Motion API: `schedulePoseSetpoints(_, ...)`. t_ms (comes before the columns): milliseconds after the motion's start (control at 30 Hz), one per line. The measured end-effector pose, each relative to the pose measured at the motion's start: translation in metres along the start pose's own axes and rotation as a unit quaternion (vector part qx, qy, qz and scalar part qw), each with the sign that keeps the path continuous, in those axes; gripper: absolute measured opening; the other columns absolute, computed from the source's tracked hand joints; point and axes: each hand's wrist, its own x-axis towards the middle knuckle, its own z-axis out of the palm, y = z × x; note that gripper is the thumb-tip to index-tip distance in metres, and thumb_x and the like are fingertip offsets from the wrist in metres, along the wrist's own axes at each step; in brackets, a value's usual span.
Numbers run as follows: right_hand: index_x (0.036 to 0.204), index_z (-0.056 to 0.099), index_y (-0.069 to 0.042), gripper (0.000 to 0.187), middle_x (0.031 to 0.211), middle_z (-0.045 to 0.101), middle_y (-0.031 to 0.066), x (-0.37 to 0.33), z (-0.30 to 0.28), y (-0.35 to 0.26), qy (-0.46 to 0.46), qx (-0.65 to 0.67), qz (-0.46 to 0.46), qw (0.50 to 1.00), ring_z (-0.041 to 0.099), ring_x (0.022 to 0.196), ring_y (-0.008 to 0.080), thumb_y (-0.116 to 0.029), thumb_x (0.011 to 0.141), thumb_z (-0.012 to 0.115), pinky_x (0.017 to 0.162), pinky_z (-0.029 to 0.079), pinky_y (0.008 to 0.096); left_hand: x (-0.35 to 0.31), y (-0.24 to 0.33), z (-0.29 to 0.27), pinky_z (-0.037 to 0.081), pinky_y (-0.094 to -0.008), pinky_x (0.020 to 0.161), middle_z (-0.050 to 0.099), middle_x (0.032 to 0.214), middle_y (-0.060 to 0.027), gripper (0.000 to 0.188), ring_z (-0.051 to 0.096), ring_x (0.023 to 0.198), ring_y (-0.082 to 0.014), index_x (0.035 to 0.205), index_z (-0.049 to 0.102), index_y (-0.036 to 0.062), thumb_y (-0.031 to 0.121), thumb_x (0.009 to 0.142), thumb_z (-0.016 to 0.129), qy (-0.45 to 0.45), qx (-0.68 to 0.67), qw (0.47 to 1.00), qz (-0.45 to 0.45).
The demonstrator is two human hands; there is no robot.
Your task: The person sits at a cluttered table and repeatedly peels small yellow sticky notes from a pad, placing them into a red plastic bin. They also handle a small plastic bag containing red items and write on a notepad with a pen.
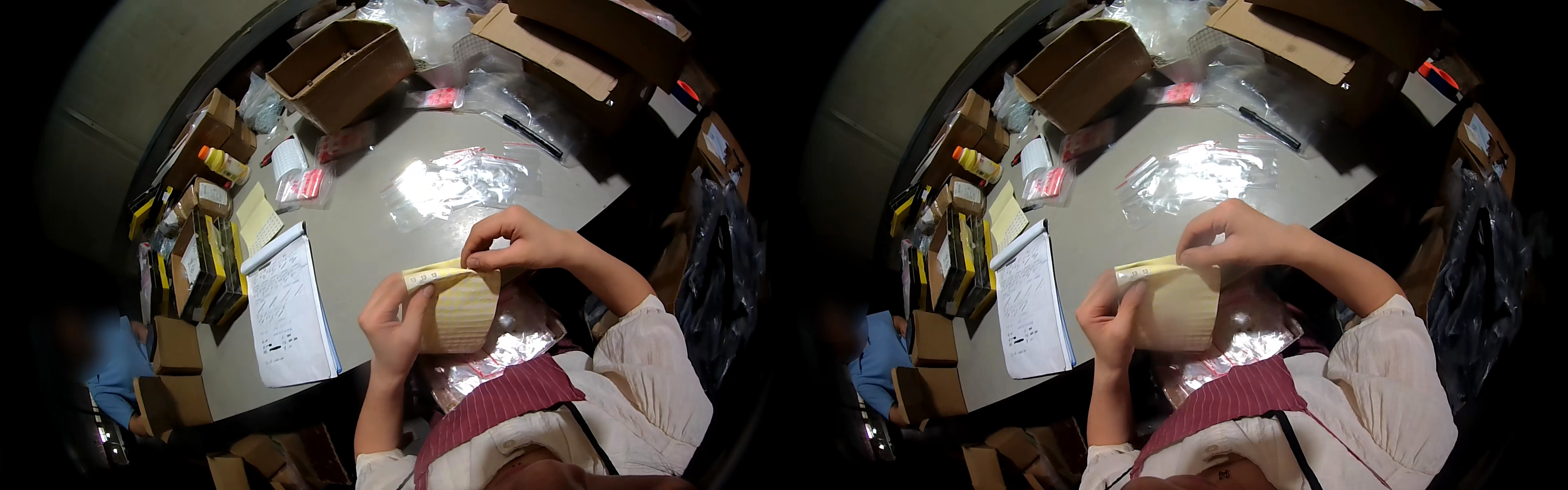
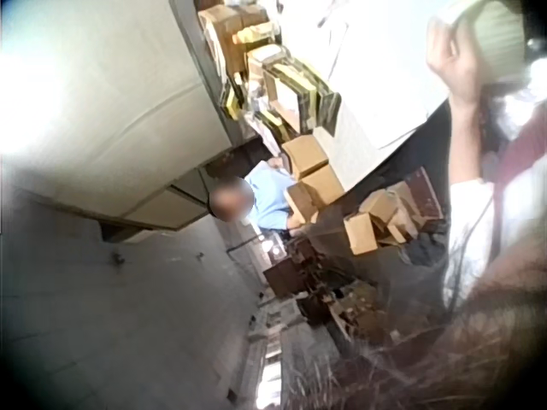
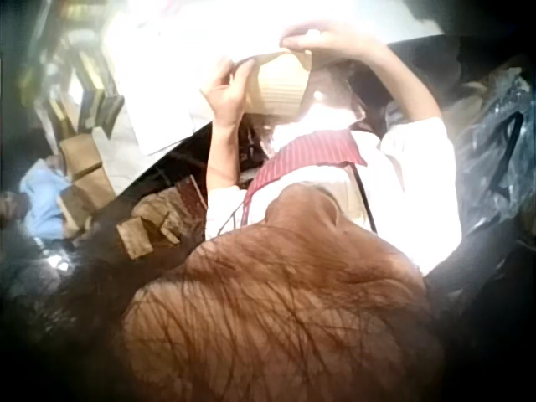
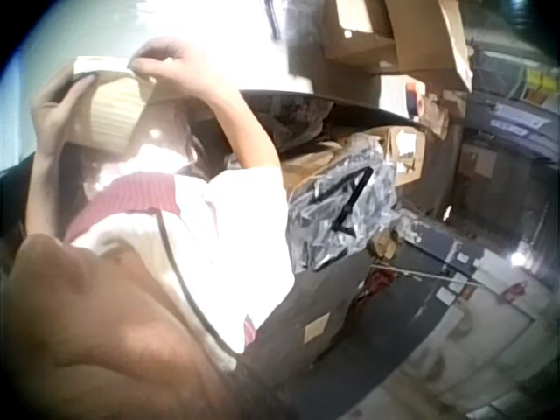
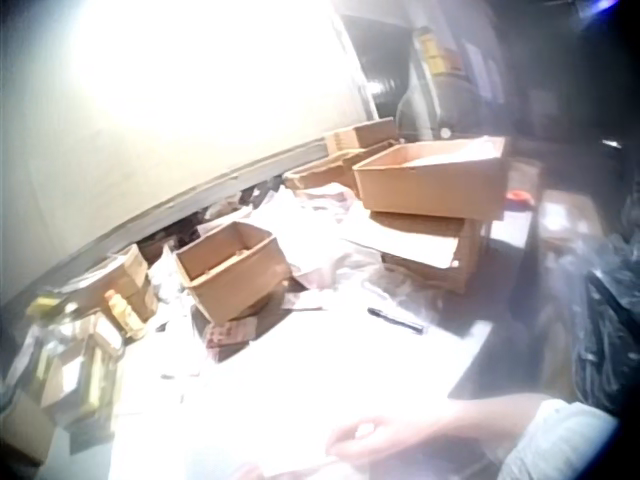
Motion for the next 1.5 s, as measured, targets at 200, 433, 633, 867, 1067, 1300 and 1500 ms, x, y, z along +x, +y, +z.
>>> schedulePoseSetpoints(200,0.095,0.07,0.002,0.014,0.087,0.07,0.0047,-0.014,-0.014,0.014,0.11,-0.037,-0.026,0.993,0.063,0.083,0.0109,-0.011,0.09,0.072,0.08,0.052,0.0286,0.02,-0.001,0.022,0.051,-0.0291,0.078,0.072,0.091,-0.0101,0.015,0.067,0.084,-0.0167,0.102,0.074,-0.005,-0.002,0.088,0.071,-0.032,-0.049,0.998,-0.036)
schedulePoseSetpoints(433,0.085,0.065,-0.001,0.015,0.094,0.067,0.0128,-0.018,-0.097,0.054,0.273,-0.586,-0.106,0.756,0.064,0.089,0.0319,-0.014,0.082,0.073,0.08,0.052,0.0408,0.031,-0.007,0.032,0.05,-0.0268,0.081,0.072,0.095,-0.0043,0.018,0.064,0.088,-0.0115,0.108,0.073,-0.0062,0.003,0.093,0.071,-0.023,-0.154,0.983,-0.102)
schedulePoseSetpoints(633,0.088,0.065,-0.001,0.016,0.104,0.068,0.0139,-0.035,-0.086,0.057,0.15,-0.568,-0.102,0.803,0.064,0.095,0.0336,-0.013,0.084,0.075,0.082,0.052,0.0418,0.024,-0.023,0.02,0.05,-0.0265,0.084,0.072,0.103,-0.006,0.025,0.064,0.092,-0.0111,0.115,0.071,-0.0064,0.004,0.092,0.071,0.01,-0.245,0.954,-0.171)
schedulePoseSetpoints(867,0.085,0.072,-0.002,0.019,0.102,0.072,0.013,-0.054,-0.002,0.029,-0.031,-0.372,-0.162,0.913,0.067,0.099,0.0302,-0.02,0.092,0.07,0.087,0.052,0.0422,0.014,-0.01,-0.012,0.051,-0.0263,0.083,0.073,0.099,-0.0097,0.024,0.067,0.087,-0.0139,0.111,0.071,-0.0087,0.002,0.089,0.071,0.061,-0.274,0.948,-0.151)
schedulePoseSetpoints(1067,0.093,0.071,0.0,0.01,0.094,0.072,0.0139,-0.027,-0.002,-0.01,0.13,-0.153,-0.162,0.966,0.07,0.089,0.0274,-0.009,0.092,0.069,0.079,0.054,0.0352,0.001,-0.004,-0.028,0.048,-0.0249,0.083,0.072,0.099,-0.0064,0.021,0.064,0.088,-0.0125,0.109,0.072,-0.0074,0.001,0.09,0.07,0.066,-0.185,0.975,-0.101)
schedulePoseSetpoints(1300,0.104,0.069,0.002,0.014,0.111,0.069,0.0124,-0.004,0.03,0.022,-0.046,-0.198,-0.17,0.964,0.066,0.103,0.0301,-0.003,0.092,0.066,0.088,0.052,0.0383,-0.009,-0.051,-0.055,0.054,-0.0286,0.083,0.072,0.1,-0.0102,0.021,0.068,0.09,-0.0169,0.11,0.07,-0.0094,0.001,0.092,0.068,0.23,-0.276,0.923,-0.137)
schedulePoseSetpoints(1500,0.108,0.065,-0.005,0.023,0.113,0.063,0.0104,0.0,0.046,0.029,-0.073,-0.291,-0.179,0.937,0.056,0.107,0.03,-0.019,0.09,0.071,0.097,0.044,0.0421,-0.029,-0.069,-0.094,0.053,-0.038,0.099,0.07,0.116,-0.0145,0.026,0.067,0.108,-0.0223,0.121,0.064,-0.0059,0.005,0.097,0.061,0.311,-0.385,0.855,-0.153)
